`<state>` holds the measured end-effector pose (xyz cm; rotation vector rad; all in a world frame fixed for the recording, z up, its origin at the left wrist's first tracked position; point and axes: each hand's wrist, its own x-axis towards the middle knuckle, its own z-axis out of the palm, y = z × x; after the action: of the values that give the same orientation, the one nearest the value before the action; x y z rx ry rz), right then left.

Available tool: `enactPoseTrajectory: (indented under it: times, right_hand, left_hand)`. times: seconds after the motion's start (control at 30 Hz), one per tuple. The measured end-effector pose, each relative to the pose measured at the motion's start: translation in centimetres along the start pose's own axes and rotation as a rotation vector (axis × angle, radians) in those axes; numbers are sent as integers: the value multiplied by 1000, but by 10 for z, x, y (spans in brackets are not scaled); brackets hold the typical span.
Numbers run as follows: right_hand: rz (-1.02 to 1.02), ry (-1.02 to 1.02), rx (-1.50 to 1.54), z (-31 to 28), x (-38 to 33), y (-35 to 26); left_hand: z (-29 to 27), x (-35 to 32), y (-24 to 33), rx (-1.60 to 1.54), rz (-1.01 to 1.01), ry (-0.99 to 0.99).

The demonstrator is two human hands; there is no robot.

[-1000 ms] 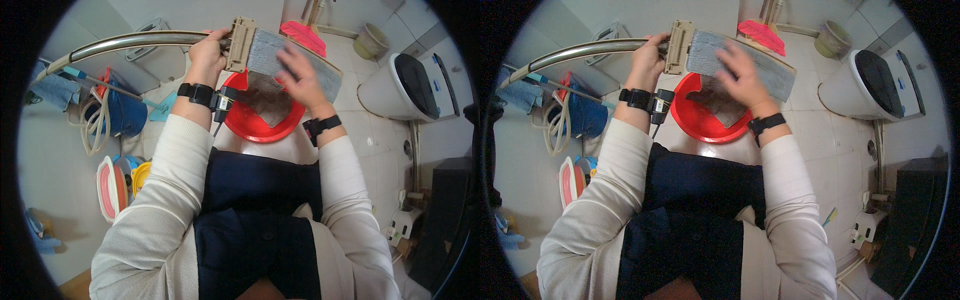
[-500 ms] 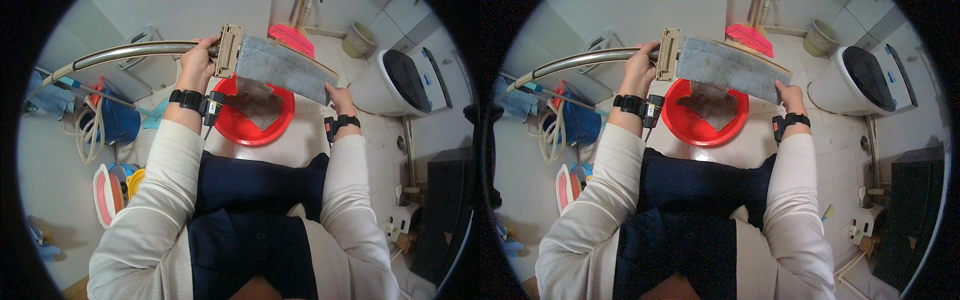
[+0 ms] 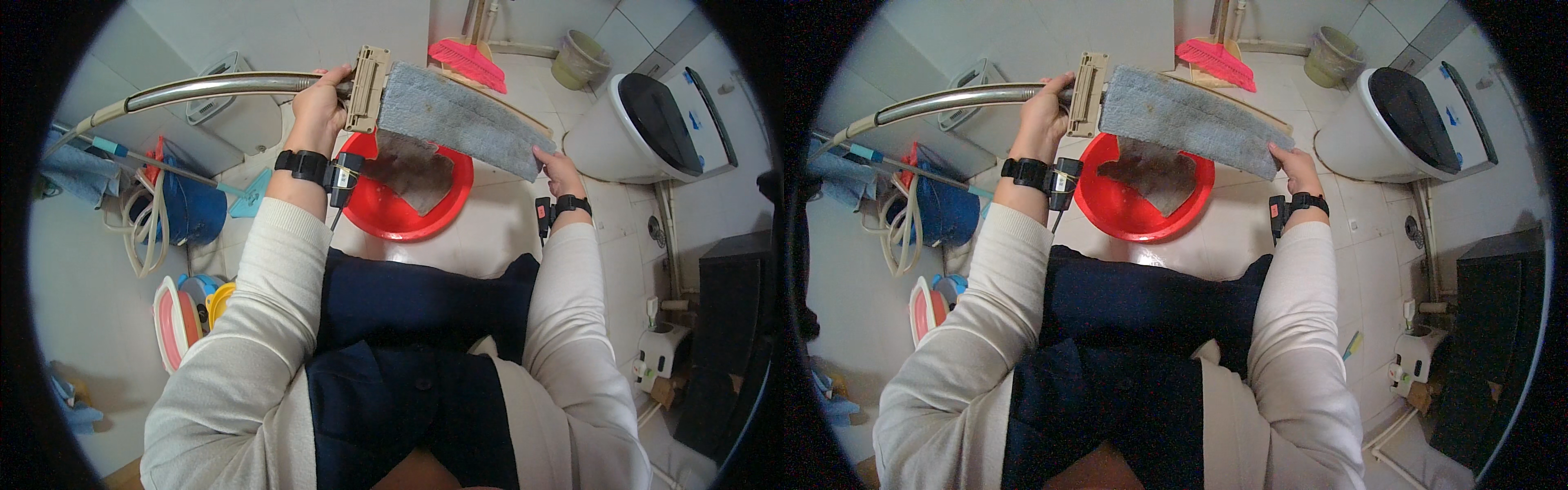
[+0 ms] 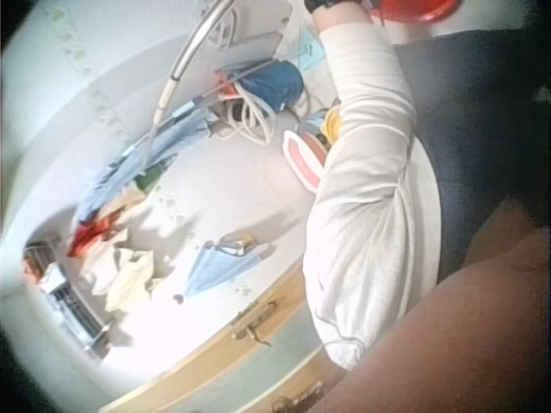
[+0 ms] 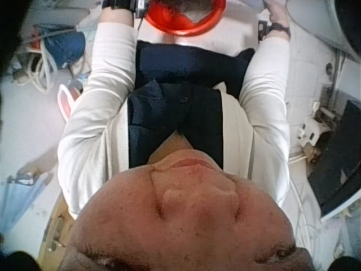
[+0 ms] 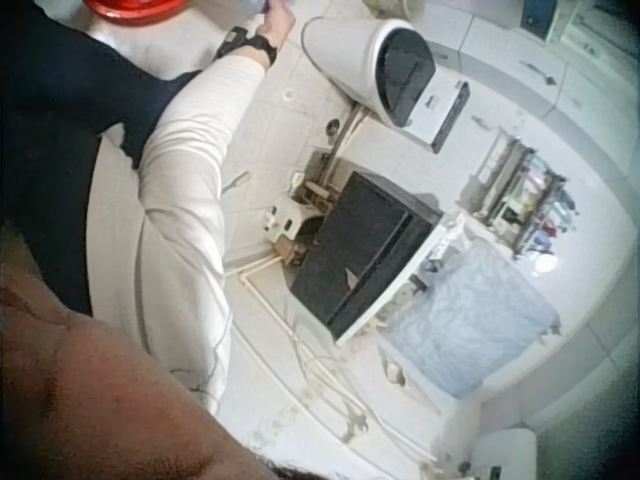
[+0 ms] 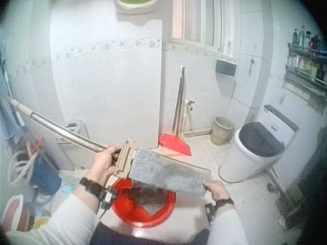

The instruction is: The person fills a red basin with water, then moves to the floor to attach a gray mop pad to a mop head. They fold the pad and secure it onto the mop head using the fastening mechanism.

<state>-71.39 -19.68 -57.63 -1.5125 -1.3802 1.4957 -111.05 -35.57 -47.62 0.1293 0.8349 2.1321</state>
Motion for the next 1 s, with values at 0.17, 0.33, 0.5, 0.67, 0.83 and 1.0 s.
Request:
enactPoseTrajectory:
  times: [0.17, 0.33, 0.5, 0.67, 0.83, 1.0]
  right_hand:
    - [-254, 116, -25, 11, 0, -2]
    - [-447, 234, -368, 18, 3, -13]
    - [-497, 374, -309, 15, 0, -8]
    - [-573, 499, -130, 14, 10, -1]
    - [-265, 638, -540, 24, 5, -6]
    - [-688, 611, -852, 51, -23, -39]
  left_hand:
    - [2, -5, -7, 112, 105, 19]
    - [2, -6, -12, 151, 119, 56]
    - [3, -9, -11, 151, 81, 21]
    - [2, -11, -10, 116, 70, 3]
    - [3, -13, -9, 114, -16, -16]
    - [8, -21, -14, 133, 29, 3]
